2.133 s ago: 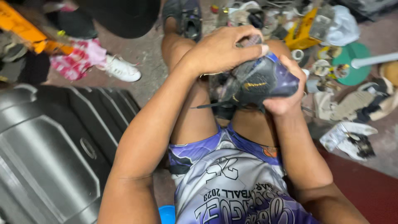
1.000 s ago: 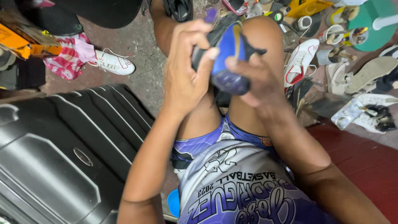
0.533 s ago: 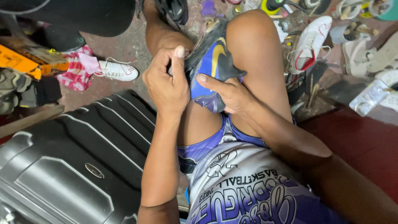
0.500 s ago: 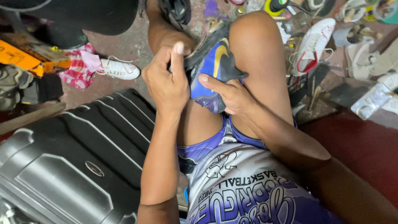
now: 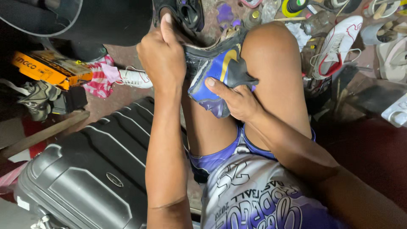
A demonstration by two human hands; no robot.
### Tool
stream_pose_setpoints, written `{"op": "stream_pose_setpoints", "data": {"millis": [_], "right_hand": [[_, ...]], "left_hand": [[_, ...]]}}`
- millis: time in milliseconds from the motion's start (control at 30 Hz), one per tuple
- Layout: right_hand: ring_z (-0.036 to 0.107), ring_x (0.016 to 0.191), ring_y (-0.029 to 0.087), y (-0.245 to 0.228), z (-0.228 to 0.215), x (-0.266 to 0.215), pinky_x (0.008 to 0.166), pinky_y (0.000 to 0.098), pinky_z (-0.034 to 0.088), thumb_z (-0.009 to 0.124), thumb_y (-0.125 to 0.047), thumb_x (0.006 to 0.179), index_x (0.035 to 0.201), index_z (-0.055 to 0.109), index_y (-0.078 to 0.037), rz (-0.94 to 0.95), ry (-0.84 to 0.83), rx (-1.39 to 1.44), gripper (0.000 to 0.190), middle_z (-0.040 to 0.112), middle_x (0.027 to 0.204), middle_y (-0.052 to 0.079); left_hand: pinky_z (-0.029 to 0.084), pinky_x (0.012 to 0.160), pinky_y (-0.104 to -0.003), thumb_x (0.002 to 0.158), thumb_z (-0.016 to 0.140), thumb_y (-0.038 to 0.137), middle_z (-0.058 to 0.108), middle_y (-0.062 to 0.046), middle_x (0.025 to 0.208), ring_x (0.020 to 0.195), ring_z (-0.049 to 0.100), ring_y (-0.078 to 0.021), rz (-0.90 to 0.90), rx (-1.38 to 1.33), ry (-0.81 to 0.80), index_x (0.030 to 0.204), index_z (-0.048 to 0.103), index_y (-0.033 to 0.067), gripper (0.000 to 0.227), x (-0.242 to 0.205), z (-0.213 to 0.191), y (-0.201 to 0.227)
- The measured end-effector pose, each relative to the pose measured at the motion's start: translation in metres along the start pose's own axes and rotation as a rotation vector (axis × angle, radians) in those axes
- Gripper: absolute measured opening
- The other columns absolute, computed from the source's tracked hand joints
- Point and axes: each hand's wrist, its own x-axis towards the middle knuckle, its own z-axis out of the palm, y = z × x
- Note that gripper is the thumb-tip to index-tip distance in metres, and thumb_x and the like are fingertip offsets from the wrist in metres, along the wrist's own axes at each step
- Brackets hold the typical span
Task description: The person uses a screwdriver to pry and separate the sole from the upper of a blue and black sneaker. They repeatedly insert the tool into the seam, twist to loosen the bond, and inspect the separation progress while sitting on the floor.
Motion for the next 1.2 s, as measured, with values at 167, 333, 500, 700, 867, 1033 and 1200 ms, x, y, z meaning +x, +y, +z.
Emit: {"op": "stream_pose_setpoints", "data": {"millis": [167,333,500,700,867,1033,1200], "right_hand": [[0.054,0.085,0.01,-0.026,0.007,0.005,0.077,0.0278,0.048,0.064,-0.019,0.108,0.1,0.061,-0.003,0.254,0.094,0.427,0.019,0.059,0.091,-0.001],[0.068,0.09,0.007,-0.043,0.006,0.004,0.077,0.0275,0.056,0.066,-0.018,0.086,0.11,0.066,-0.018,0.431,0.218,0.757,0.024,0.07,0.097,-0.005],[0.065,0.097,0.016,-0.005,0.0,-0.017,0.086,0.0347,0.054,0.07,-0.02,0.108,0.115,0.062,0.006,0.447,0.055,0.752,0.028,0.068,0.105,0.009],[0.067,0.113,0.023,-0.015,-0.013,0.002,0.102,0.0429,0.055,0.069,-0.012,0.095,0.145,0.045,-0.002,0.328,0.123,0.902,0.056,0.064,0.127,0.01],[0.068,0.121,0.031,-0.03,-0.046,0.007,0.111,0.0468,0.052,0.065,-0.02,0.102,0.15,0.044,0.004,0.353,0.015,1.192,0.057,0.064,0.135,0.019],[0.067,0.126,0.033,-0.072,-0.061,0.005,0.117,0.0491,0.052,0.05,-0.036,0.111,0.15,0.047,0.003,0.431,0.078,1.226,0.056,0.056,0.145,0.019],[0.067,0.126,0.029,-0.114,-0.05,-0.01,0.118,0.0454,0.052,0.067,-0.053,0.091,0.142,0.045,0.005,0.083,0.115,1.129,0.08,0.057,0.141,0.017]], "left_hand": [[0.049,0.062,-0.047,0.1,0.059,0.036,0.067,-0.021,0.061,0.057,0.067,-0.0362,-0.126,-0.038,-0.084,0.067,0.072,-0.0015,0.051,0.026,0.022,-0.028],[0.051,0.064,-0.042,0.097,0.063,0.036,0.068,-0.019,0.062,0.056,0.065,-0.0268,-0.189,-0.103,-0.116,0.067,0.07,-0.0035,0.05,0.045,0.037,-0.039],[0.039,0.058,-0.041,0.107,0.056,0.035,0.052,-0.013,0.06,0.059,0.046,-0.0188,-0.065,-0.25,-0.053,0.076,0.059,-0.0035,0.049,-0.015,0.003,-0.023],[0.045,0.068,-0.038,0.1,0.075,0.028,0.057,-0.011,0.077,0.07,0.054,-0.0233,0.23,-0.298,0.008,0.085,0.058,0.0014,0.035,-0.048,-0.032,0.016],[0.046,0.105,-0.043,0.099,0.078,0.021,0.059,-0.014,0.127,0.118,0.058,-0.0327,0.795,-0.733,-0.308,0.116,0.061,0.0057,0.028,-0.041,-0.065,0.034],[0.052,0.101,-0.035,0.1,0.077,0.035,0.065,-0.01,0.123,0.112,0.066,-0.0238,0.63,-0.795,-0.547,0.125,0.059,0.0061,0.042,-0.039,-0.057,0.039],[0.057,0.091,-0.037,0.095,0.069,0.049,0.077,-0.013,0.103,0.1,0.076,-0.0266,0.263,-0.614,-0.405,0.115,0.071,0.0082,0.046,-0.042,-0.02,0.059]]}}
